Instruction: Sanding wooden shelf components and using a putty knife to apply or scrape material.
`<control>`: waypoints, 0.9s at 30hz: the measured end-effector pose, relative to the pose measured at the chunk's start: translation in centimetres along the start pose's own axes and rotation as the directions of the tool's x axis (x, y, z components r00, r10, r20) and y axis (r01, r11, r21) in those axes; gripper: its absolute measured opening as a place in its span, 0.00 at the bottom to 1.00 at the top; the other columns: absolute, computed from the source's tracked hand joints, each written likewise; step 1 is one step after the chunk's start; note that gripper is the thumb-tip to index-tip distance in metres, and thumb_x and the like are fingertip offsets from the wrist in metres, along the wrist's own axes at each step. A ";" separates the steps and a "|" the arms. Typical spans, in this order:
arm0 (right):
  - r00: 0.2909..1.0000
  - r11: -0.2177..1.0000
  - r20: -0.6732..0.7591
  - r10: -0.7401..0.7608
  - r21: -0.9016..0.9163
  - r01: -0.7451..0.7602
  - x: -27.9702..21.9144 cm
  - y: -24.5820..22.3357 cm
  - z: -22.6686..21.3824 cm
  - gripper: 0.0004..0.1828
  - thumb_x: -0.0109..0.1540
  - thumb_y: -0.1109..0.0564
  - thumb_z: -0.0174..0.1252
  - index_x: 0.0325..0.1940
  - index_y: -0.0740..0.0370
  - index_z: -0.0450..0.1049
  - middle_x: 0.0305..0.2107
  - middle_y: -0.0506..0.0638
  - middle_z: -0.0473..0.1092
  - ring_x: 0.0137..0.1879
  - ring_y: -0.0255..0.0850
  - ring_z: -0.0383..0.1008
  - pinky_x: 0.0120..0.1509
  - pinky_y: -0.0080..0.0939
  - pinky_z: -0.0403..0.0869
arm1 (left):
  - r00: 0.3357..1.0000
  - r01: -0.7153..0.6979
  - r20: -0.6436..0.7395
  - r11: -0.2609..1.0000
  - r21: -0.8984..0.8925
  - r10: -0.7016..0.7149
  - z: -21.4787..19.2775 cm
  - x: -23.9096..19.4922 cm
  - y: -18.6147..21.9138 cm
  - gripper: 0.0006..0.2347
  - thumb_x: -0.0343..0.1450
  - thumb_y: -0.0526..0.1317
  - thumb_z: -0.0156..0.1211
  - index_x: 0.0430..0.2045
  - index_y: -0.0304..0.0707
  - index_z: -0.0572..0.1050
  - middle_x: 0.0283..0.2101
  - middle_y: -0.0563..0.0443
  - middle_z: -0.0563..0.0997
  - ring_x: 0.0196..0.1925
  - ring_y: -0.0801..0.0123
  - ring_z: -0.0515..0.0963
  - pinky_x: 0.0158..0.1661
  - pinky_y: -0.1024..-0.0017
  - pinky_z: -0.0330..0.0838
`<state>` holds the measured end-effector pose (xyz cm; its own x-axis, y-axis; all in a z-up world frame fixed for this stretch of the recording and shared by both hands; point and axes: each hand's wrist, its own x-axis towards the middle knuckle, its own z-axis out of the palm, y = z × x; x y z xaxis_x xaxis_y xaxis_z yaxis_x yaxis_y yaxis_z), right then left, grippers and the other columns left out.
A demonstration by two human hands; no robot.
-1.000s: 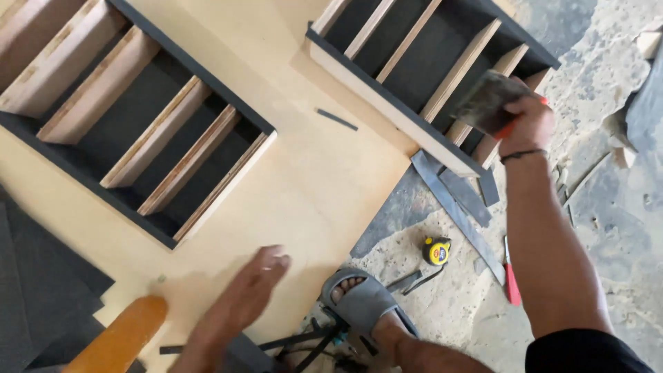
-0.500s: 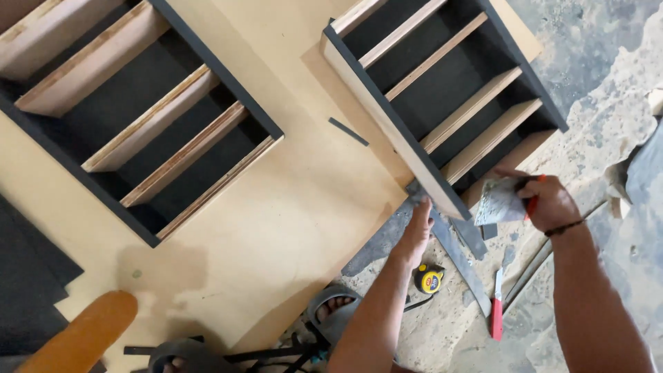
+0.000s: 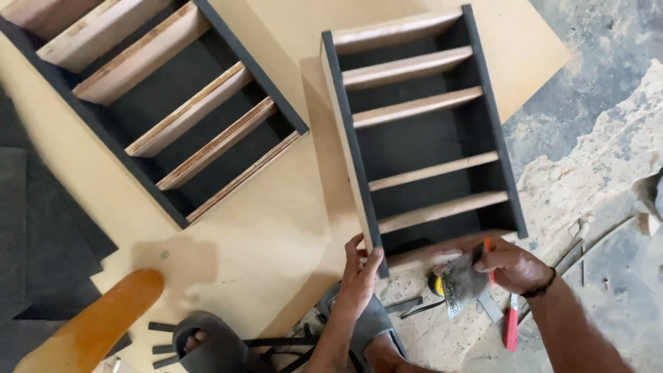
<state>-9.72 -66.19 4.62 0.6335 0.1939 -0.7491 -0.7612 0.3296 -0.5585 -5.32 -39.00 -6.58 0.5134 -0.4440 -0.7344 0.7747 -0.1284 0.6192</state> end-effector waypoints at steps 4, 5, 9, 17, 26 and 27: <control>0.933 0.901 -0.003 -0.360 0.258 0.348 2.2 0.5 -2.3 0.18 0.58 0.65 0.63 0.53 0.71 0.78 0.45 0.61 0.80 0.49 0.56 0.81 0.54 0.58 0.79 | 0.990 0.135 -0.064 0.978 0.157 -0.126 -1.9 -5.7 -0.2 0.29 0.71 0.58 0.45 0.68 0.51 0.56 0.43 0.53 0.72 0.44 0.69 0.72 0.50 0.69 0.66; 0.868 0.857 -0.015 -0.497 0.148 0.493 3.0 -2.1 -0.4 0.25 0.58 0.64 0.64 0.60 0.70 0.73 0.49 0.63 0.77 0.50 0.53 0.81 0.45 0.47 0.83 | 0.986 0.157 -0.075 0.976 0.149 -0.148 -2.0 -6.4 -0.4 0.29 0.71 0.56 0.48 0.68 0.50 0.57 0.54 0.53 0.73 0.53 0.69 0.74 0.54 0.68 0.68; 0.491 0.376 -0.087 -0.867 -0.760 0.530 8.8 -8.6 4.4 0.25 0.62 0.69 0.53 0.65 0.75 0.70 0.53 0.63 0.71 0.55 0.48 0.73 0.54 0.40 0.74 | 0.947 0.319 -0.139 0.893 0.316 -0.289 -1.5 -8.6 2.3 0.35 0.66 0.60 0.52 0.71 0.51 0.57 0.67 0.52 0.72 0.65 0.60 0.73 0.64 0.60 0.63; 0.151 -0.551 0.530 -0.834 -0.803 -0.225 22.6 -11.9 8.9 0.17 0.62 0.64 0.56 0.54 0.57 0.78 0.53 0.48 0.75 0.59 0.45 0.75 0.56 0.49 0.70 | 0.981 0.016 -0.181 0.902 0.430 0.070 -1.9 -5.5 -5.0 0.31 0.70 0.58 0.53 0.66 0.43 0.64 0.61 0.42 0.76 0.62 0.49 0.75 0.61 0.56 0.65; 0.172 -0.532 0.504 -0.847 -0.791 -0.302 26.8 -12.4 7.3 0.19 0.63 0.65 0.56 0.58 0.58 0.78 0.56 0.51 0.75 0.63 0.51 0.72 0.62 0.56 0.70 | 0.950 -0.163 -0.077 0.689 0.706 0.304 -1.9 -2.9 -8.0 0.22 0.75 0.50 0.54 0.58 0.35 0.62 0.53 0.33 0.71 0.48 0.44 0.75 0.46 0.52 0.74; 0.175 -0.538 0.509 -0.843 -0.793 -0.285 27.2 -12.4 7.2 0.19 0.63 0.65 0.55 0.58 0.59 0.78 0.56 0.52 0.76 0.62 0.52 0.74 0.61 0.58 0.70 | 0.977 -0.022 -0.144 0.752 0.659 0.155 -1.8 -3.0 -7.0 0.27 0.74 0.53 0.53 0.62 0.32 0.61 0.52 0.34 0.74 0.51 0.43 0.77 0.49 0.49 0.74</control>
<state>17.90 -58.34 -6.29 0.8232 0.2262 0.5208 0.1190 -0.9656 0.2313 -11.62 -35.20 -9.20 0.6752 -0.3262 -0.6616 0.3281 -0.6706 0.6654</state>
